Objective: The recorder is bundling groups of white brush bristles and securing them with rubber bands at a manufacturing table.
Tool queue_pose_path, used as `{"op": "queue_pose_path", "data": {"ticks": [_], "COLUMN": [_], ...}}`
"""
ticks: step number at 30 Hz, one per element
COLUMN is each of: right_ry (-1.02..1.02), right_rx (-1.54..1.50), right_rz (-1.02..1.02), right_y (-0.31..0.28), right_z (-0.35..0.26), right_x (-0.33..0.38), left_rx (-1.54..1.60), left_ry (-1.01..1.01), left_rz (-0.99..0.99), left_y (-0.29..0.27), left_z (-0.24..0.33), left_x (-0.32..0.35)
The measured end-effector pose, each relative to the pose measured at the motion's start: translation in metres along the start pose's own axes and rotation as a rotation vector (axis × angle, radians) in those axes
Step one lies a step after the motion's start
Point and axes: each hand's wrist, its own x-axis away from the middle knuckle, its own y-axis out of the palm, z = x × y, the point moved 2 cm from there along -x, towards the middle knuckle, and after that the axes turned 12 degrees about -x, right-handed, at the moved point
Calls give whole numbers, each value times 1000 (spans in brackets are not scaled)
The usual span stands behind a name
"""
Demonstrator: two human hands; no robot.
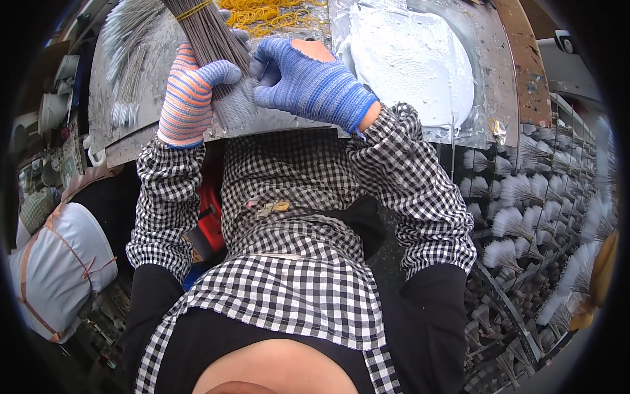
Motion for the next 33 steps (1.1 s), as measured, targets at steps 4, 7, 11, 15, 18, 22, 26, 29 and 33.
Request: {"op": "queue_pose_path", "data": {"ticks": [4, 7, 11, 15, 18, 22, 26, 29, 33], "right_ry": [27, 12, 61, 39, -35, -44, -35, -76, -141], "right_rx": [-28, -13, 40, 91, 107, 1, 20, 79, 161], "right_rz": [0, 31, 0, 8, 31, 66, 98, 152, 230], "right_y": [0, -1, -2, 1, 3, -2, -16, -25, -40], "right_z": [1, 3, -2, 1, 6, 8, 1, 0, 3], "right_x": [0, -1, -3, -7, -8, -5, 5, 11, 21], "left_rx": [-21, -2, 53, 64, 158, 218, 200, 238, 40], "left_ry": [10, 13, -5, 14, 12, 32, 67, 126, 146], "left_rz": [-9, -13, -29, -14, 1, -10, -86, -116, -156], "left_y": [1, -1, 0, 3, 7, 15, 23, 31, 57], "left_z": [1, -1, -2, -1, 1, 5, 8, 14, 40], "left_x": [-1, -3, -5, -4, -6, -7, -12, -19, -22]}}
